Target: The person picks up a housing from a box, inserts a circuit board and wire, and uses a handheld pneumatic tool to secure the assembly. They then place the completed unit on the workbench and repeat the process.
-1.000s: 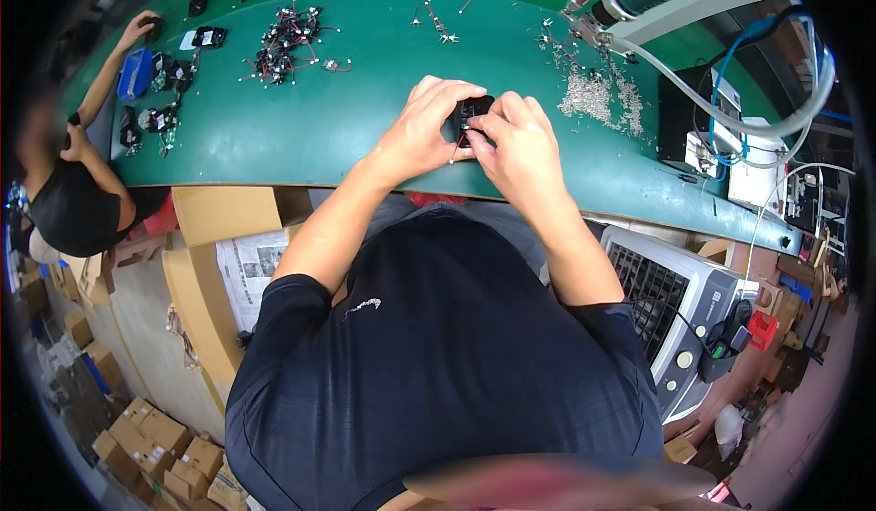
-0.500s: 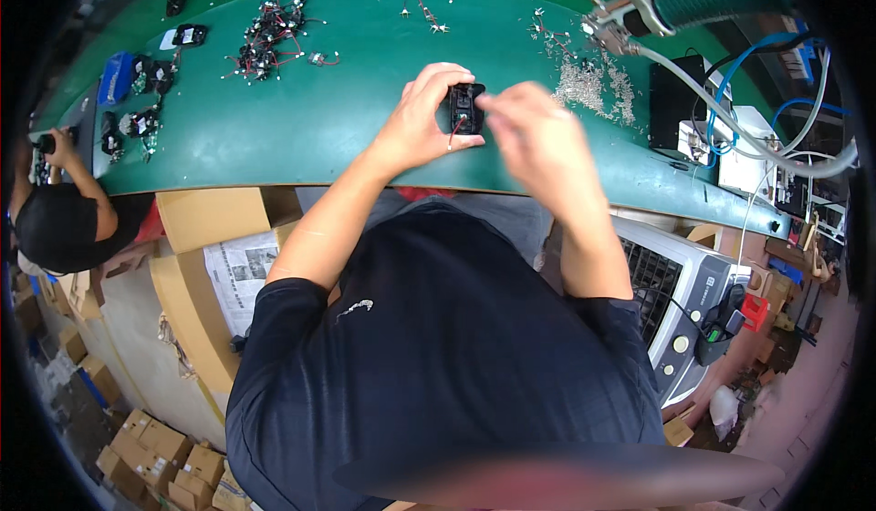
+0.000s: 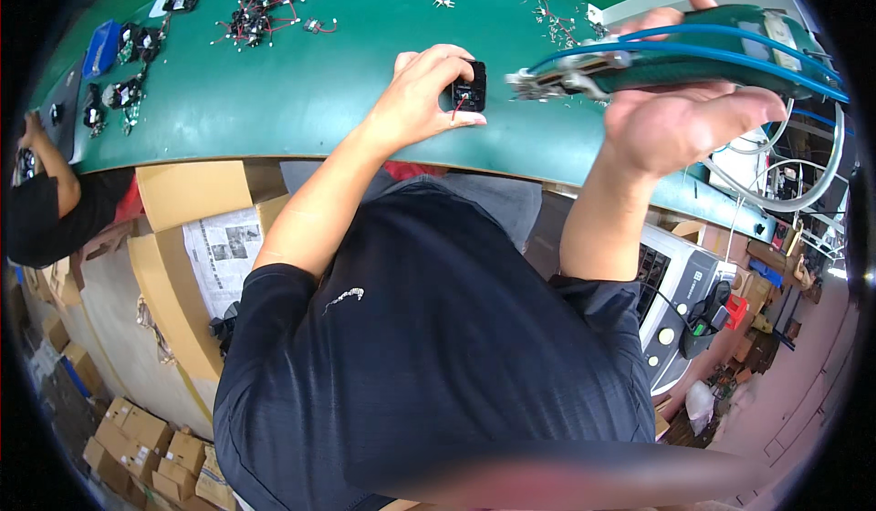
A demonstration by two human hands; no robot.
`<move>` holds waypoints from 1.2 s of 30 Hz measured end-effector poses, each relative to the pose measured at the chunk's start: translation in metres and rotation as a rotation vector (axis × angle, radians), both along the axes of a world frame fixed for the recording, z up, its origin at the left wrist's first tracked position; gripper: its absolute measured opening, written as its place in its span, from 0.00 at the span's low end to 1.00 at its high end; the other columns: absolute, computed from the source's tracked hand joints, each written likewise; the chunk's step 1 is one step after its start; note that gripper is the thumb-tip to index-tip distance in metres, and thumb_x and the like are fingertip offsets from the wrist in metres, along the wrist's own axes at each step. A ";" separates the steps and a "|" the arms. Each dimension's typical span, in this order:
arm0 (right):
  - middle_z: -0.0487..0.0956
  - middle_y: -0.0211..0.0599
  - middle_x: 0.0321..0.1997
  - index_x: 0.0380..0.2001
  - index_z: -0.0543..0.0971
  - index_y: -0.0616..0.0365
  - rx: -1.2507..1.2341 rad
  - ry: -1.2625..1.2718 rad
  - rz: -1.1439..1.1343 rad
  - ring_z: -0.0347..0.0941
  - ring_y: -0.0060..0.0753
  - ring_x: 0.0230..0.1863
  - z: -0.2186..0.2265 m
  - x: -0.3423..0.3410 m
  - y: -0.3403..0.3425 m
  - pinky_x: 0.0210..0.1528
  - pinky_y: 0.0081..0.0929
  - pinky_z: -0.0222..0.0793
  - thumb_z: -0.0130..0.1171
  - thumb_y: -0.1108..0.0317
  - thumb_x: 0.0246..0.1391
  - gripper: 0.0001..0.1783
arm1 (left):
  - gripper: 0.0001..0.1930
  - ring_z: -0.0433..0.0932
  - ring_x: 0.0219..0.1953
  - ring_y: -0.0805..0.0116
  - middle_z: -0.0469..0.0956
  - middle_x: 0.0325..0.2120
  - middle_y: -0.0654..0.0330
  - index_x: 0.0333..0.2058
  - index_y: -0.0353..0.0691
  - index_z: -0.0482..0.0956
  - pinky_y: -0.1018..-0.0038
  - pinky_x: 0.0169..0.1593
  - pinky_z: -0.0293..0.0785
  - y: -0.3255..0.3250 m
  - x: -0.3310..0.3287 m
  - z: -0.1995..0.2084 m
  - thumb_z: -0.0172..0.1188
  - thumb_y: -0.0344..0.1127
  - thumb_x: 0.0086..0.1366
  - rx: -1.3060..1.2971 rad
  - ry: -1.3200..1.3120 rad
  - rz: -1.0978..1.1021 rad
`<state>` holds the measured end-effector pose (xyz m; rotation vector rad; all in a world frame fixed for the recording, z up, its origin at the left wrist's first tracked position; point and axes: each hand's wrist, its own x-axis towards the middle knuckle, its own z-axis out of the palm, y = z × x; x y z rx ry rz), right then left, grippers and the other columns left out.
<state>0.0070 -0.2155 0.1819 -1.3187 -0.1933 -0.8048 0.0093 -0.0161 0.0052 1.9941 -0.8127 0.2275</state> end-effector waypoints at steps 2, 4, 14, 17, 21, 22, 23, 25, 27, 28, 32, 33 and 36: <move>0.78 0.48 0.24 0.56 0.71 0.73 0.040 0.018 0.035 0.76 0.39 0.23 -0.012 -0.001 0.013 0.28 0.30 0.76 0.25 0.11 0.53 0.67 | 0.28 0.75 0.57 0.58 0.78 0.54 0.61 0.40 0.44 0.79 0.63 0.58 0.63 0.002 0.000 -0.002 0.81 0.51 0.46 0.063 -0.033 -0.014; 0.78 0.46 0.44 0.57 0.68 0.58 -0.043 -0.063 0.340 0.78 0.38 0.34 -0.022 -0.004 0.017 0.37 0.36 0.80 0.25 0.18 0.61 0.52 | 0.27 0.76 0.55 0.59 0.78 0.53 0.62 0.38 0.44 0.79 0.63 0.58 0.63 0.003 -0.002 -0.003 0.81 0.51 0.46 0.059 -0.023 -0.011; 0.75 0.42 0.23 0.53 0.72 0.71 0.127 0.041 0.081 0.73 0.33 0.24 -0.040 -0.005 0.044 0.29 0.28 0.73 0.24 0.10 0.51 0.67 | 0.22 0.76 0.51 0.60 0.78 0.52 0.64 0.30 0.45 0.80 0.63 0.55 0.61 0.001 -0.001 -0.002 0.81 0.51 0.45 0.030 -0.020 -0.026; 0.75 0.41 0.23 0.53 0.72 0.71 0.109 0.050 0.069 0.73 0.33 0.24 -0.040 -0.004 0.045 0.29 0.28 0.73 0.24 0.10 0.52 0.66 | 0.22 0.76 0.51 0.60 0.78 0.51 0.64 0.30 0.44 0.81 0.63 0.55 0.61 0.001 0.000 -0.003 0.81 0.51 0.45 0.034 -0.020 -0.022; 0.75 0.40 0.23 0.53 0.72 0.71 0.015 0.008 0.167 0.73 0.32 0.25 -0.046 -0.004 0.035 0.29 0.28 0.73 0.25 0.11 0.53 0.65 | 0.22 0.76 0.51 0.60 0.78 0.51 0.64 0.29 0.44 0.81 0.63 0.55 0.62 0.002 0.000 -0.002 0.81 0.51 0.45 0.040 -0.020 -0.023; 0.75 0.40 0.23 0.53 0.72 0.71 0.017 0.006 0.167 0.73 0.32 0.25 -0.047 -0.003 0.034 0.29 0.28 0.73 0.25 0.11 0.53 0.65 | 0.22 0.76 0.51 0.60 0.78 0.51 0.64 0.29 0.44 0.81 0.63 0.55 0.62 0.001 0.000 -0.001 0.81 0.52 0.45 0.033 -0.020 -0.024; 0.75 0.40 0.23 0.53 0.73 0.70 0.047 -0.001 0.187 0.73 0.32 0.25 -0.047 -0.002 0.033 0.29 0.28 0.73 0.25 0.11 0.53 0.65 | 0.23 0.76 0.50 0.60 0.78 0.51 0.63 0.29 0.44 0.81 0.63 0.54 0.62 0.001 0.000 -0.001 0.81 0.52 0.45 0.027 -0.020 -0.025; 0.75 0.40 0.24 0.52 0.73 0.70 0.077 -0.010 0.207 0.73 0.32 0.25 -0.049 -0.002 0.033 0.29 0.28 0.73 0.25 0.11 0.52 0.65 | 0.23 0.77 0.50 0.61 0.78 0.51 0.64 0.29 0.44 0.81 0.63 0.54 0.62 0.001 -0.001 -0.001 0.81 0.52 0.45 0.028 -0.033 -0.021; 0.75 0.41 0.24 0.51 0.73 0.68 0.107 -0.004 0.225 0.73 0.33 0.24 -0.052 -0.003 0.033 0.29 0.29 0.73 0.25 0.10 0.52 0.64 | 0.23 0.77 0.49 0.61 0.78 0.51 0.64 0.29 0.44 0.80 0.63 0.54 0.62 0.001 0.000 -0.001 0.81 0.52 0.45 0.028 -0.046 -0.018; 0.75 0.41 0.24 0.51 0.73 0.68 0.107 -0.005 0.225 0.73 0.33 0.24 -0.052 -0.004 0.033 0.29 0.29 0.73 0.25 0.10 0.52 0.64 | 0.22 0.77 0.48 0.61 0.79 0.50 0.64 0.29 0.44 0.80 0.63 0.54 0.62 0.001 -0.001 0.000 0.81 0.52 0.45 0.029 -0.040 -0.019; 0.75 0.41 0.24 0.51 0.74 0.66 0.074 0.037 0.244 0.72 0.34 0.23 -0.055 -0.004 0.032 0.28 0.29 0.73 0.25 0.10 0.52 0.63 | 0.26 0.77 0.53 0.61 0.79 0.53 0.63 0.39 0.46 0.85 0.65 0.55 0.64 0.003 0.000 0.003 0.81 0.53 0.45 0.105 -0.001 -0.028; 0.75 0.41 0.24 0.52 0.74 0.66 0.050 0.021 0.279 0.72 0.34 0.22 -0.055 -0.003 0.029 0.28 0.29 0.72 0.25 0.10 0.52 0.63 | 0.26 0.77 0.53 0.61 0.79 0.53 0.63 0.39 0.46 0.85 0.65 0.55 0.64 0.003 -0.001 0.003 0.81 0.53 0.45 0.105 -0.005 -0.029; 0.76 0.41 0.23 0.53 0.73 0.67 0.035 -0.016 0.295 0.72 0.34 0.21 -0.030 0.000 0.024 0.27 0.29 0.72 0.25 0.09 0.51 0.65 | 0.27 0.77 0.53 0.61 0.79 0.52 0.63 0.40 0.45 0.84 0.65 0.55 0.63 0.004 0.001 0.001 0.81 0.53 0.44 0.087 -0.015 -0.016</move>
